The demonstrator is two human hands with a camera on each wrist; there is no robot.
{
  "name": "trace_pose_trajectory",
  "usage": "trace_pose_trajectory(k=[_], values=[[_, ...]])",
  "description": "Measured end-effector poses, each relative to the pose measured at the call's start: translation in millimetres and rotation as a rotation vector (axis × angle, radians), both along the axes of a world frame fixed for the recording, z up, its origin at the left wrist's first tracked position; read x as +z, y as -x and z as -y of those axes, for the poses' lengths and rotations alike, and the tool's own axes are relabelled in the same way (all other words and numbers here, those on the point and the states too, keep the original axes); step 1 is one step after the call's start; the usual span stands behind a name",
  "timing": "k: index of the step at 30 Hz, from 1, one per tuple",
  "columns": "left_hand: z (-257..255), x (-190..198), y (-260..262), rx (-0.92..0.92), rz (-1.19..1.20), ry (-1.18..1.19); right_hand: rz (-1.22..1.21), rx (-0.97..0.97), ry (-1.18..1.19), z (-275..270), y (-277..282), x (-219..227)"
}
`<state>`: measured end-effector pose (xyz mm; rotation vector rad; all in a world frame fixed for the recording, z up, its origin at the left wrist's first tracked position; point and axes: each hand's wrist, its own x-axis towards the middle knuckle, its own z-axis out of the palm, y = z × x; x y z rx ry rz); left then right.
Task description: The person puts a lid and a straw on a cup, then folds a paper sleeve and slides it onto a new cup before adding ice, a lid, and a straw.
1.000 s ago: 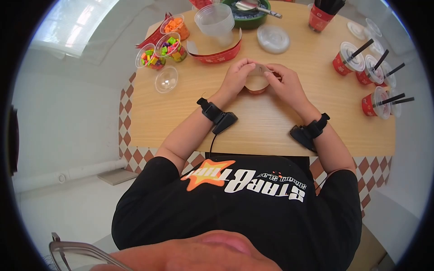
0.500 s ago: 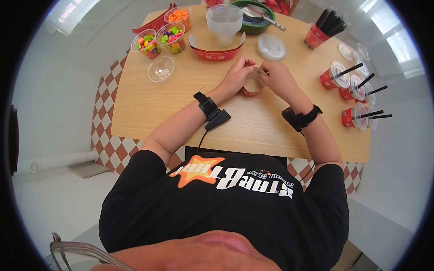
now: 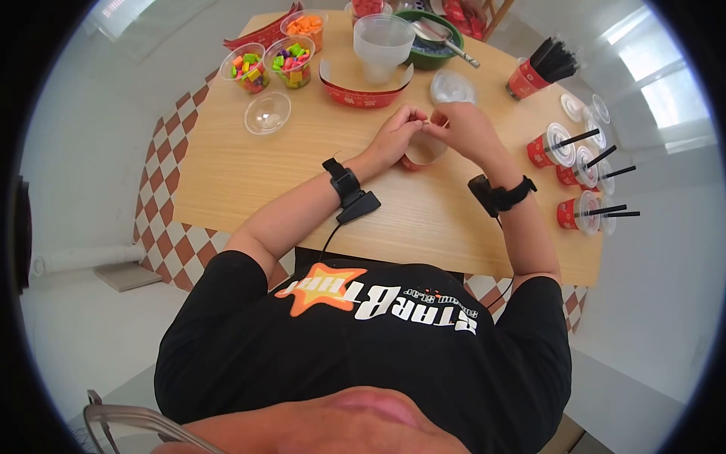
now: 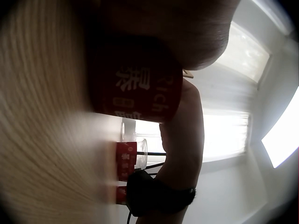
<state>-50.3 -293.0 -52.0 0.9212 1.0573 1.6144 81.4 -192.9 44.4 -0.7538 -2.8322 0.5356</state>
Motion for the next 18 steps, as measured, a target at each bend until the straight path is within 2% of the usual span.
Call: trace_pose_trajectory(k=[2,4,6,8,10,12,13,15,18], values=[[-2,-2,1,0.032,-0.044,-0.016,-0.050,-0.003,0.065,-8,6,13],[2,4,1,-0.001,-0.019,0.070,-0.332,0.007,-0.092,-10,18,26],[3,6,1,-0.004,-0.002,0.056,-0.320,0.045,-0.100,-12,37,34],[5,8,0,-0.007,0.014,0.044,-0.459,0.229,-0.373,-20,60,26],[8,14,1,-0.040,0.069,0.081,-0.472,0.241,-0.407,-28,78,19],[3,3,3,-0.040,0.041,0.036,-0.464,0.293,-0.461,-37,92,17],[-1,-3,5,-0.050,0.013,0.000,-0.468,0.303,-0.465,-40,96,18],[2,2,4,-0.036,0.010,0.008,-0.423,0.284,-0.274,-41,101,21],[4,6,4,-0.022,0.020,0.034,-0.445,0.259,-0.222,-34,102,26]])
